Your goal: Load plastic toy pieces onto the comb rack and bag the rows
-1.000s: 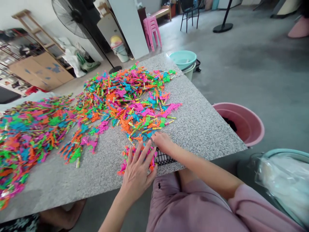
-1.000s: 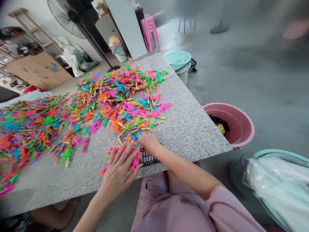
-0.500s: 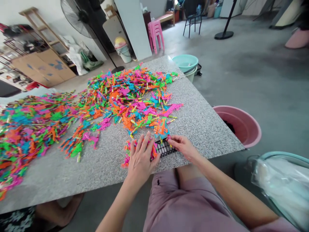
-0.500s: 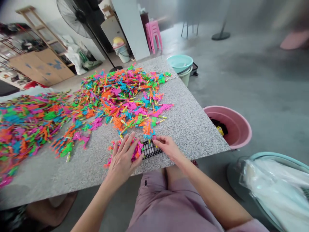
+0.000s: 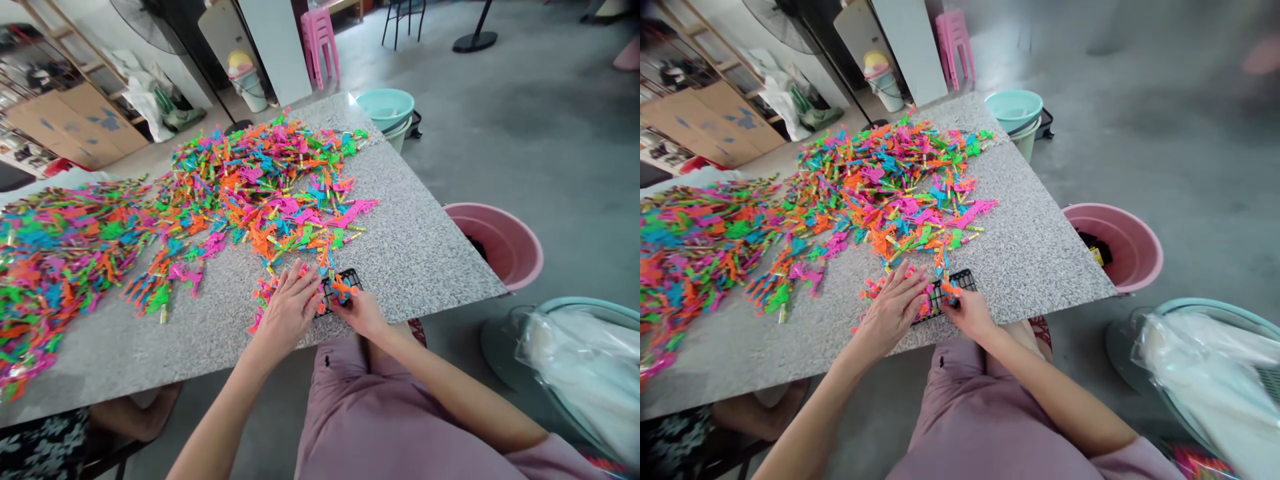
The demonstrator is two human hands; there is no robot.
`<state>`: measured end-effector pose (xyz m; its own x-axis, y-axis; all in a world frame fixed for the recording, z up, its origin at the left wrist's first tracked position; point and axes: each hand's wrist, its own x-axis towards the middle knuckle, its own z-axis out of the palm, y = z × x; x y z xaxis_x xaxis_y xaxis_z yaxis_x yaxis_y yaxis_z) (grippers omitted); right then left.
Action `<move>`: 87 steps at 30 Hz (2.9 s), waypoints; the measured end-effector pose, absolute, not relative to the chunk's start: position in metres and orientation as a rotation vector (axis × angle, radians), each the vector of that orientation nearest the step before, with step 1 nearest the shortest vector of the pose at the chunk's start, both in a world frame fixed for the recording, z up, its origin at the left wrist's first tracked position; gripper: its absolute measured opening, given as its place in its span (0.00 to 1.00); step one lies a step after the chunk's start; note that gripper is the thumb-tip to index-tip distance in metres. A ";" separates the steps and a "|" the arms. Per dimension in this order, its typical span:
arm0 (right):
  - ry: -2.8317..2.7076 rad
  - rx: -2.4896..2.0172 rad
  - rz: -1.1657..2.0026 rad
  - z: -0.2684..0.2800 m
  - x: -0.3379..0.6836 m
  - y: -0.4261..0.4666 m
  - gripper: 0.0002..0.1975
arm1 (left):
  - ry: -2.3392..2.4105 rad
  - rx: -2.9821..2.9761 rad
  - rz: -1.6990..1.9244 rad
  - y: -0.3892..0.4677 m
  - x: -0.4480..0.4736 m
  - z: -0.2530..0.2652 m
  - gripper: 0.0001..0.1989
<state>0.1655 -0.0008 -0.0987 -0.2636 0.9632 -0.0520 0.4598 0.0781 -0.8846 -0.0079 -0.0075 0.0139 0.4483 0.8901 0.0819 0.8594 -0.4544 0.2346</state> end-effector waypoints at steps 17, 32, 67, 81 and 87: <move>-2.430 -1.459 0.933 -0.062 0.148 0.012 0.10 | 1.518 2.399 0.333 -0.002 -0.010 0.011 0.21; -2.226 -1.248 1.259 -0.071 0.167 0.023 0.03 | 1.440 2.418 0.358 -0.002 -0.014 0.015 0.12; -2.291 -0.968 0.904 -0.091 0.144 0.076 0.10 | 1.436 2.427 0.257 -0.007 -0.015 0.017 0.09; -2.247 -0.933 0.891 -0.088 0.138 0.072 0.07 | 1.319 2.621 0.254 -0.006 -0.014 0.013 0.11; -2.230 -0.925 0.829 -0.097 0.138 0.067 0.08 | 1.318 2.633 0.336 -0.006 -0.018 0.012 0.10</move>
<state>0.1378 0.0669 -0.0966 -0.5910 0.7603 0.2696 0.3998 0.5664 -0.7207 -0.0180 -0.0057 0.0124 0.5820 0.8042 0.1209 0.7640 -0.5916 0.2575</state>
